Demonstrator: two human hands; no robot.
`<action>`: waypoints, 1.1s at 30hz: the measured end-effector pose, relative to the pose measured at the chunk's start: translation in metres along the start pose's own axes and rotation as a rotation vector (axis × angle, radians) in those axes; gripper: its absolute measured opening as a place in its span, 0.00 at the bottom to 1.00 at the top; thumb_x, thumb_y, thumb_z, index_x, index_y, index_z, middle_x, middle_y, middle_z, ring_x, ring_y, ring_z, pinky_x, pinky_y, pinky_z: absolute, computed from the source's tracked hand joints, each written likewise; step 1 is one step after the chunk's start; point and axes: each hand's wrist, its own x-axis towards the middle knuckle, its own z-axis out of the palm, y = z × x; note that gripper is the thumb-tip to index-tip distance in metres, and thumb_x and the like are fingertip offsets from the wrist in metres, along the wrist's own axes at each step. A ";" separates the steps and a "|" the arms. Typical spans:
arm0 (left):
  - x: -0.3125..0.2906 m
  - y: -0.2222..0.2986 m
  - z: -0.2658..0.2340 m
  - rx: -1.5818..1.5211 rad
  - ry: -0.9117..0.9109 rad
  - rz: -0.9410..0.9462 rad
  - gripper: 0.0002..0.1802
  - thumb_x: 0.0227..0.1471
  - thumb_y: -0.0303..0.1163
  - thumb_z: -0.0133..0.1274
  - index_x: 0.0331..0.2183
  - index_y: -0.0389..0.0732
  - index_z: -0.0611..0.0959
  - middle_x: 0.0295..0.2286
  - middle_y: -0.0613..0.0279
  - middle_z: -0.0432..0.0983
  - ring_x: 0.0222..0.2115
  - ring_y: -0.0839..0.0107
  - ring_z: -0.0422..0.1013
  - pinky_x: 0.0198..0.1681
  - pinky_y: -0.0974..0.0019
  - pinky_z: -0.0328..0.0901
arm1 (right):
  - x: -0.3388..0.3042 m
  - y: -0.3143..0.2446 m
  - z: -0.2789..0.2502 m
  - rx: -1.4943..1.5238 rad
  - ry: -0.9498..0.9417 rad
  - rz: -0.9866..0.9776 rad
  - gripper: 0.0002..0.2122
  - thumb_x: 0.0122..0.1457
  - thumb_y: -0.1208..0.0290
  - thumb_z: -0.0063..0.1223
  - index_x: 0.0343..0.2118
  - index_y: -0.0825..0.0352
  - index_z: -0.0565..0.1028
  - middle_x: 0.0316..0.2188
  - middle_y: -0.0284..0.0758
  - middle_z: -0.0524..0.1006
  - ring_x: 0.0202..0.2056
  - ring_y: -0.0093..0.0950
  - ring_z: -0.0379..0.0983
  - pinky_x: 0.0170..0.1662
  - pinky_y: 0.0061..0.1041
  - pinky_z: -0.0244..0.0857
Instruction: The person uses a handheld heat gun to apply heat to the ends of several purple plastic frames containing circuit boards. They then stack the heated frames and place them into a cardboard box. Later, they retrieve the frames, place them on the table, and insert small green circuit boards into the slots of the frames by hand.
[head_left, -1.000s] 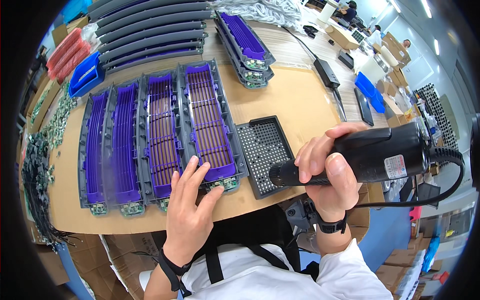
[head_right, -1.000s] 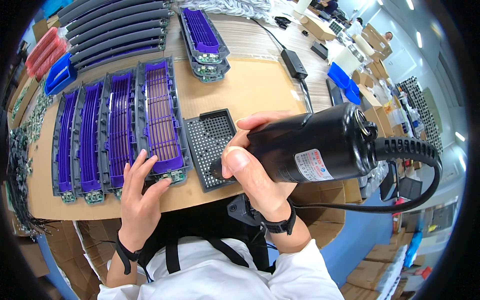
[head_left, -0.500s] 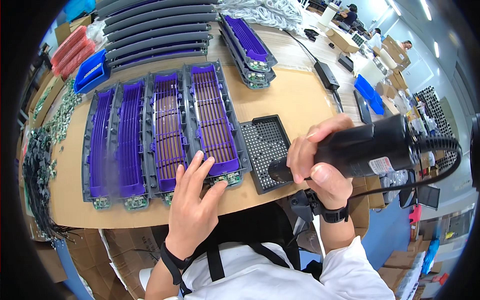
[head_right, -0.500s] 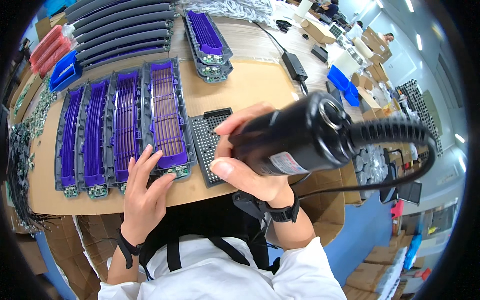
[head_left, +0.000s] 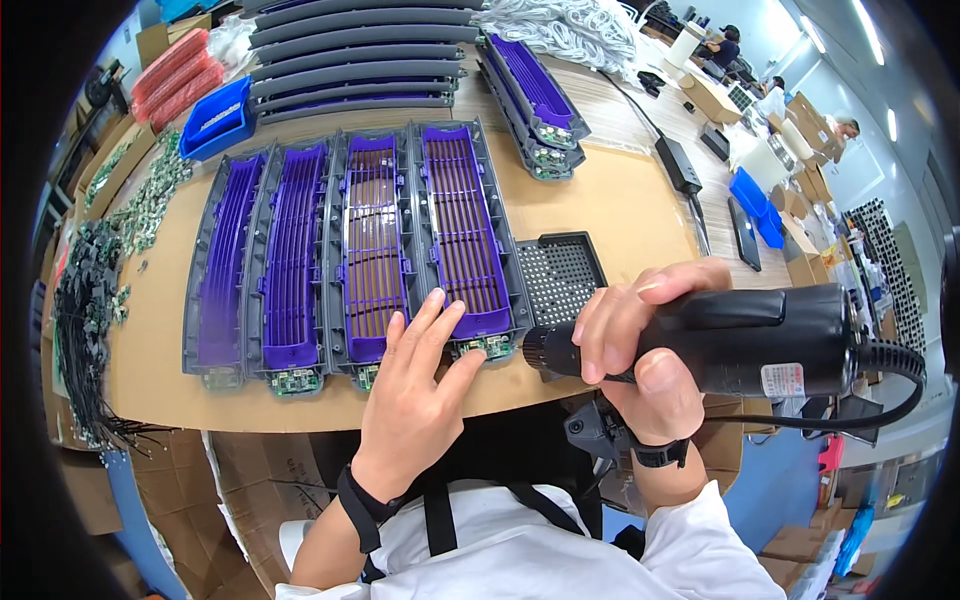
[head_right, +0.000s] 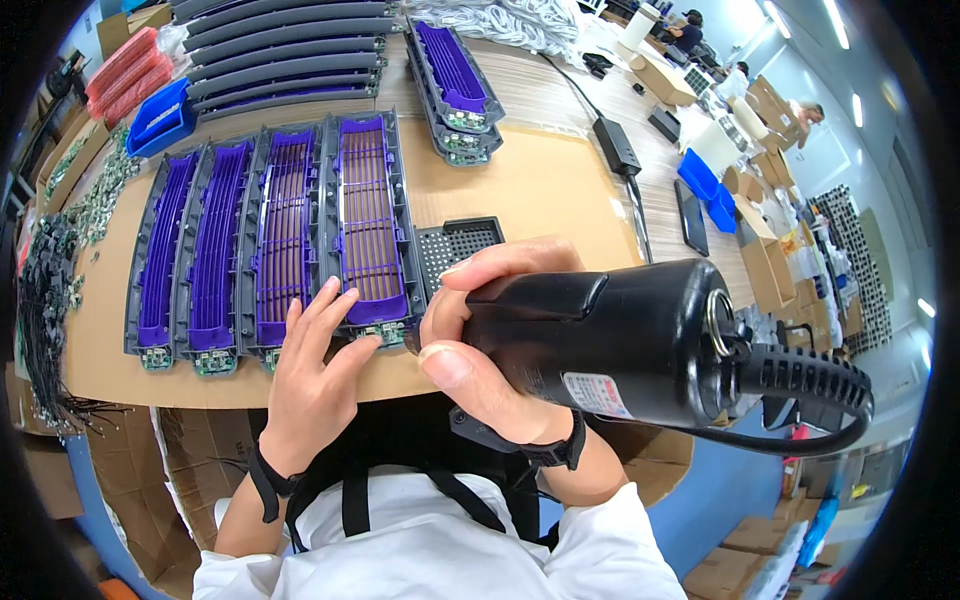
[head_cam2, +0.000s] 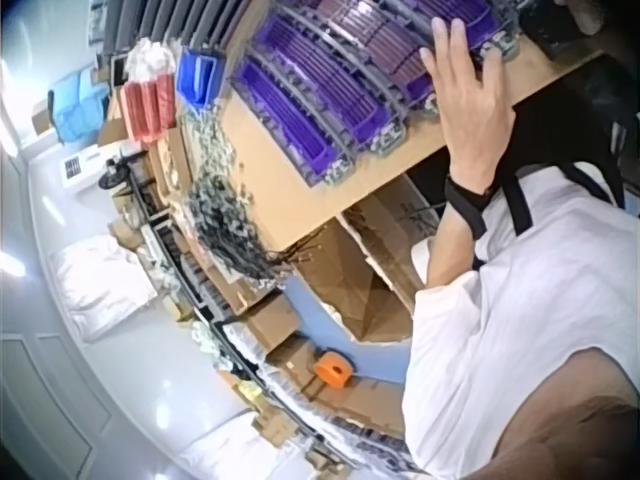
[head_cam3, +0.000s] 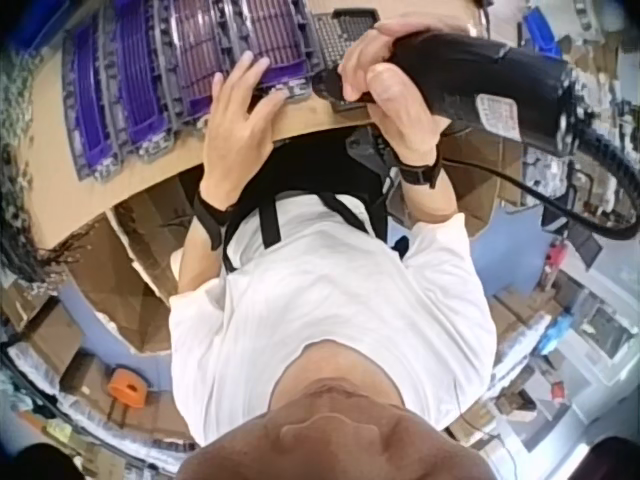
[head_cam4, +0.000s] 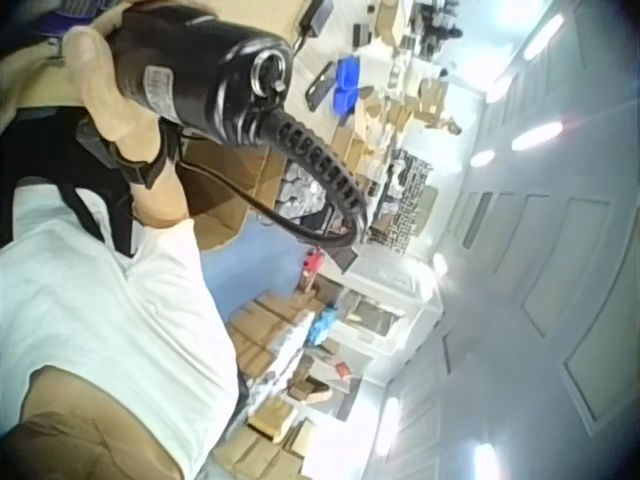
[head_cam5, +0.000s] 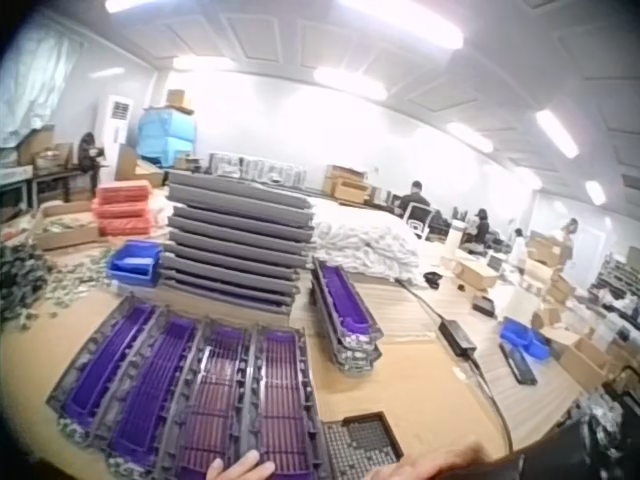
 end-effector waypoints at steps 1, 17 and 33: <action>0.000 0.000 0.000 -0.008 0.000 -0.011 0.16 0.38 0.17 0.55 0.34 0.40 0.83 0.51 0.49 0.68 0.58 0.51 0.60 0.57 0.41 0.56 | 0.000 0.002 0.001 0.004 0.008 0.006 0.21 0.54 0.62 0.60 0.43 0.66 0.62 0.18 0.31 0.68 0.18 0.26 0.68 0.29 0.29 0.63; -0.002 -0.001 0.001 -0.030 0.005 -0.042 0.12 0.41 0.18 0.56 0.32 0.41 0.83 0.51 0.50 0.68 0.57 0.51 0.61 0.58 0.42 0.53 | -0.001 0.015 0.008 -0.013 0.000 0.029 0.21 0.53 0.62 0.60 0.43 0.66 0.62 0.18 0.31 0.68 0.18 0.27 0.68 0.29 0.28 0.63; -0.002 -0.002 0.000 -0.008 -0.017 -0.015 0.13 0.40 0.20 0.56 0.34 0.38 0.82 0.51 0.48 0.67 0.58 0.52 0.60 0.57 0.40 0.56 | 0.015 0.021 -0.008 -0.063 -0.196 0.082 0.19 0.48 0.67 0.64 0.35 0.65 0.64 0.17 0.32 0.69 0.17 0.26 0.69 0.27 0.27 0.64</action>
